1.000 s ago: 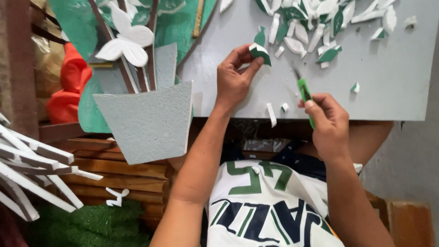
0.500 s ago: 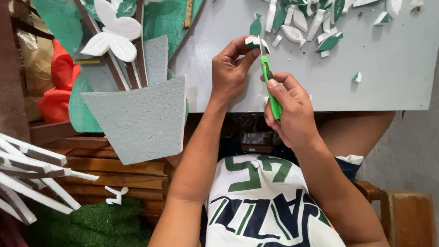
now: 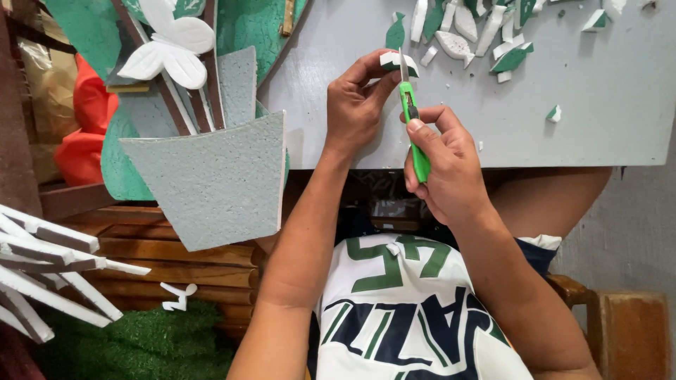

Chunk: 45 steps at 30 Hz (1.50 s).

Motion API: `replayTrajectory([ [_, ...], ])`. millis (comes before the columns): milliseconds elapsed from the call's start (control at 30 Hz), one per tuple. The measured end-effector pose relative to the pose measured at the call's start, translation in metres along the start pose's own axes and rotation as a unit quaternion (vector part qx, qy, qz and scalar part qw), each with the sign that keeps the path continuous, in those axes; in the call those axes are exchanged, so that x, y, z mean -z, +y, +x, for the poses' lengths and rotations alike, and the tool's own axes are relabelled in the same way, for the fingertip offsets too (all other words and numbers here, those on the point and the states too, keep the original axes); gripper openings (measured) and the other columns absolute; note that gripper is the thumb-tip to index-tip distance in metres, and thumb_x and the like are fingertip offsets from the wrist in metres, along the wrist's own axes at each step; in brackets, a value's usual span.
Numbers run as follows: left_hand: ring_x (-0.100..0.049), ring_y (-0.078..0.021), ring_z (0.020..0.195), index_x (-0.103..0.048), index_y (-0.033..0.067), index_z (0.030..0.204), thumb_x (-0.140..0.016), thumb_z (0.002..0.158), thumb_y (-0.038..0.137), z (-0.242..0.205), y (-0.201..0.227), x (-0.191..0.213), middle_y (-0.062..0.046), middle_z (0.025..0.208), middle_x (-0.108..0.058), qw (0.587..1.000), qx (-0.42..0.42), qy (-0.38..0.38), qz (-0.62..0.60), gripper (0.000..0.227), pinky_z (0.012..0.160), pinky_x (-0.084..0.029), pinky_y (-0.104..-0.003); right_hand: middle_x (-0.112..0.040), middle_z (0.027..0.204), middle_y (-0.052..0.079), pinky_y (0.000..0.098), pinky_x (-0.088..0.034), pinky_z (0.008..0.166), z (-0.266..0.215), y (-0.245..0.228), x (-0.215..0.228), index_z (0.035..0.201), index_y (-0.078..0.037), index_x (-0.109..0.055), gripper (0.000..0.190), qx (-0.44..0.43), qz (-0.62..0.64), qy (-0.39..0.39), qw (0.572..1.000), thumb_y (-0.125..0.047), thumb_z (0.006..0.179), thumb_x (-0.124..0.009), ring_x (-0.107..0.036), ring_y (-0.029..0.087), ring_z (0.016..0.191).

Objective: Carving and shaping small foam pieces into leaves using a utility knife.

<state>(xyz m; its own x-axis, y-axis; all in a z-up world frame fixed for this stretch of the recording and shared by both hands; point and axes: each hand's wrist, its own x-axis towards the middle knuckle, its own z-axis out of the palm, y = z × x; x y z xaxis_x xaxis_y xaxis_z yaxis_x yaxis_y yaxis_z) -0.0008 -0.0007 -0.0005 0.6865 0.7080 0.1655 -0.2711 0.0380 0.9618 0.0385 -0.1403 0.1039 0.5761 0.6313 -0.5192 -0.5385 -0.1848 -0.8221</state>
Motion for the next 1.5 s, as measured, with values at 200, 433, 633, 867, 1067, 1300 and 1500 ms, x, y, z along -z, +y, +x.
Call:
replayTrajectory([
  [200, -0.076, -0.016, 0.103, -0.069, 0.0077, 0.124, -0.074, 0.098, 0.009, 0.0, -0.006, 0.0, -0.007, 0.111, -0.077, 1.0, -0.007, -0.006, -0.005, 0.026, 0.092, -0.068, -0.027, -0.045, 0.044, 0.005, 0.0238, -0.026, 0.029, 0.004, 0.001, 0.001, 0.107, -0.011, -0.052, 0.017, 0.012, -0.003, -0.008, 1.0, -0.026, 0.102, -0.057, -0.041, 0.013, 0.03],
  [433, -0.077, -0.0175, 0.106, -0.068, 0.0075, 0.125, -0.073, 0.099, 0.009, 0.0, -0.001, 0.0, -0.007, 0.113, -0.077, 1.0, -0.007, -0.015, 0.007, 0.026, 0.092, -0.068, -0.028, -0.044, 0.042, 0.006, 0.0246, -0.026, 0.03, 0.009, -0.002, -0.001, 0.108, -0.01, -0.052, 0.018, 0.016, 0.001, -0.012, 1.0, -0.026, 0.102, -0.057, -0.041, 0.014, 0.031],
  [633, -0.075, -0.0164, 0.106, -0.07, 0.0067, 0.124, -0.076, 0.097, 0.012, -0.002, 0.0, -0.002, -0.007, 0.113, -0.078, 1.0, 0.01, 0.013, -0.001, 0.029, 0.093, -0.068, -0.027, -0.049, 0.054, 0.003, 0.0259, -0.027, 0.029, 0.002, 0.002, 0.002, 0.106, -0.011, -0.05, 0.018, 0.042, -0.015, 0.02, 0.999, -0.026, 0.101, -0.058, -0.043, 0.014, 0.033],
  [867, -0.075, -0.0145, 0.104, -0.07, 0.0085, 0.121, -0.075, 0.098, 0.014, -0.002, 0.006, -0.002, -0.005, 0.11, -0.077, 1.0, 0.006, 0.01, 0.014, 0.025, 0.089, -0.067, -0.026, -0.042, 0.042, 0.005, 0.0253, -0.026, 0.03, 0.001, 0.0, -0.003, 0.107, -0.012, -0.049, 0.017, 0.028, -0.036, 0.013, 0.999, -0.025, 0.102, -0.058, -0.04, 0.014, 0.031],
  [1067, -0.076, -0.0156, 0.103, -0.07, 0.0085, 0.122, -0.074, 0.098, 0.011, -0.001, 0.004, -0.001, -0.006, 0.11, -0.078, 1.0, 0.008, -0.001, 0.011, 0.024, 0.091, -0.068, -0.027, -0.041, 0.04, 0.005, 0.0264, -0.023, 0.031, 0.006, -0.001, -0.002, 0.105, -0.012, -0.05, 0.017, 0.019, -0.033, 0.014, 0.999, -0.026, 0.1, -0.059, -0.039, 0.014, 0.029],
  [1300, -0.077, -0.0176, 0.105, -0.068, 0.0072, 0.123, -0.072, 0.099, 0.006, -0.002, 0.001, 0.0, -0.007, 0.112, -0.077, 0.999, -0.006, -0.017, 0.033, 0.024, 0.093, -0.068, -0.028, -0.038, 0.042, 0.001, 0.0245, -0.021, 0.03, 0.013, -0.005, -0.003, 0.103, -0.012, -0.052, 0.016, 0.014, -0.018, 0.011, 1.0, -0.026, 0.1, -0.059, -0.042, 0.012, 0.031],
  [1500, -0.076, -0.0172, 0.104, -0.067, 0.0067, 0.126, -0.072, 0.1, 0.009, -0.002, -0.002, 0.0, -0.007, 0.113, -0.077, 1.0, -0.01, -0.019, 0.023, 0.026, 0.092, -0.068, -0.027, -0.039, 0.042, 0.002, 0.0254, -0.022, 0.029, 0.011, -0.011, -0.008, 0.104, -0.012, -0.052, 0.016, 0.01, -0.021, 0.018, 1.0, -0.026, 0.1, -0.058, -0.042, 0.013, 0.031],
])
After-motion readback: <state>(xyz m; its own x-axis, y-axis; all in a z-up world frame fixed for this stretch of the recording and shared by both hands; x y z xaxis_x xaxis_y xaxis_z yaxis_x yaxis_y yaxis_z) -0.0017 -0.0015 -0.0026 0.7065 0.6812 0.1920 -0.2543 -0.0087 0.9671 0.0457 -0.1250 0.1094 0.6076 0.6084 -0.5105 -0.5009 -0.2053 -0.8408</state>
